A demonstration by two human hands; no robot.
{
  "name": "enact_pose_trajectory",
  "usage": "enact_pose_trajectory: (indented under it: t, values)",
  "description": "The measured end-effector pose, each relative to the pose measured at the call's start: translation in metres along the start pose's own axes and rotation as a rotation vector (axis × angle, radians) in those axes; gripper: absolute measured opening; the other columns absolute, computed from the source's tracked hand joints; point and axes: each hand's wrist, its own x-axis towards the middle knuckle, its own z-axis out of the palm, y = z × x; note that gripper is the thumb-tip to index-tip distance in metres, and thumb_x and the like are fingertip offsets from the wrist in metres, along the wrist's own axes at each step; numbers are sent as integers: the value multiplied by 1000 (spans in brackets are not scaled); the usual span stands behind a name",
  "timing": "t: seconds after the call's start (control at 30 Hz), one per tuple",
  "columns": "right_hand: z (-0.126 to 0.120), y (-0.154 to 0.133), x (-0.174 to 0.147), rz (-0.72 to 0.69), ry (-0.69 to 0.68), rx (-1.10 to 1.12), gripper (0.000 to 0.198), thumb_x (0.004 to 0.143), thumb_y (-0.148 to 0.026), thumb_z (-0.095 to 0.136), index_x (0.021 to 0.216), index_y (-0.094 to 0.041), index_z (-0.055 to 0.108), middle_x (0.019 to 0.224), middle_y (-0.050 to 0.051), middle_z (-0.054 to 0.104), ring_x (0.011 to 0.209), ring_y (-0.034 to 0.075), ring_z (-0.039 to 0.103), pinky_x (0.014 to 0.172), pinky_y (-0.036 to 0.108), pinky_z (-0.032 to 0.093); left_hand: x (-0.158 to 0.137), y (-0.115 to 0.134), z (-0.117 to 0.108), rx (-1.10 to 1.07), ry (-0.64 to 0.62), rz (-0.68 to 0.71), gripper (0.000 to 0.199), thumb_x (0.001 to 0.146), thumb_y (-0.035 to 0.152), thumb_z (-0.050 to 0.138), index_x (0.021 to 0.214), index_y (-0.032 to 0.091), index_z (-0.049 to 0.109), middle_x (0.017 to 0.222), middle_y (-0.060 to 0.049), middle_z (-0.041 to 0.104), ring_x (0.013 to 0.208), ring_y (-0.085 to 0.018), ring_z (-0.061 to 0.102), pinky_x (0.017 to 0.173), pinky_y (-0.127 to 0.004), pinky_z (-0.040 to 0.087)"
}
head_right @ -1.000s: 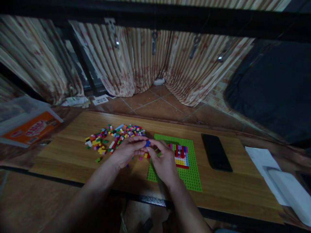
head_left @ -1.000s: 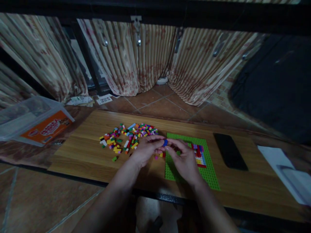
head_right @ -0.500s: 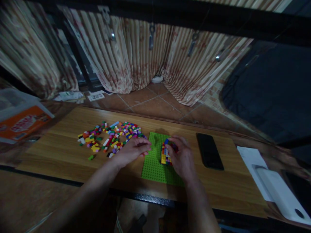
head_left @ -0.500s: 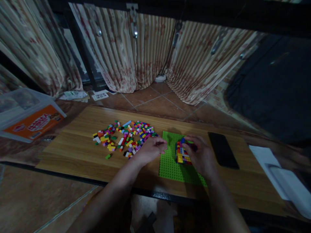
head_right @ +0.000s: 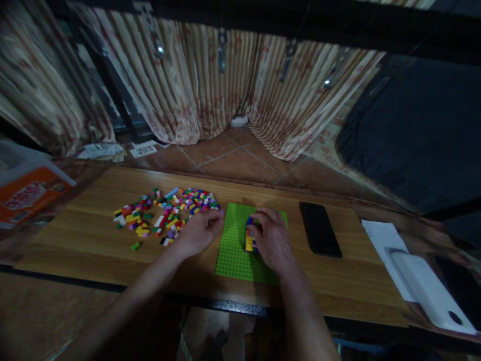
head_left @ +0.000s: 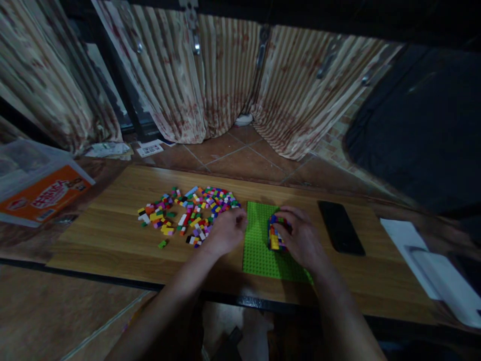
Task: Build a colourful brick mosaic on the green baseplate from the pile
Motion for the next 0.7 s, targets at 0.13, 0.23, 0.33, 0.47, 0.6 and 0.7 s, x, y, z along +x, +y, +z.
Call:
enact_pose_trajectory:
  t: [0.13,0.23,0.33,0.47,0.6,0.7]
  values:
    - [0,1,0,-18,-5,-19,21,86,-32,53,97,-21,68,115,10,61,111,27,55,98,46,44,-1,6,20,-98,-71,52,42,87,23,47,127,16,57,104,-8,71,90,-18,66,81,-29,51]
    - [0,1,0,-24,-8,-24,23,87,-32,51,98,-21,68,116,10,61,111,27,55,98,47,44,-4,18,30,-82,-171,57,50,86,22,45,136,18,49,98,-6,72,86,-18,66,78,-29,51]
    - [1,1,0,-25,-5,-20,25,87,-32,50,100,-21,68,116,10,62,110,26,56,99,46,43,-6,30,33,-34,-254,36,51,86,21,43,136,16,48,84,-5,72,80,-20,66,77,-31,51]
    - [0,1,0,-9,-13,-5,25,87,-31,50,101,-22,68,116,10,61,111,26,56,100,46,43,-8,38,33,28,-245,52,45,86,21,43,129,14,52,82,-7,71,80,-22,66,79,-33,50]
    - [-1,2,0,2,-16,30,25,87,-31,51,102,-23,68,116,9,61,110,25,56,99,46,43,-8,36,38,99,-243,71,46,87,22,41,132,14,48,91,-10,71,84,-24,66,79,-34,50]
    - [-1,2,1,3,1,45,26,89,-31,49,105,-24,68,116,8,62,109,24,57,99,46,44,-8,34,41,135,-238,91,48,89,24,39,135,12,44,97,-14,70,89,-26,66,80,-36,50]
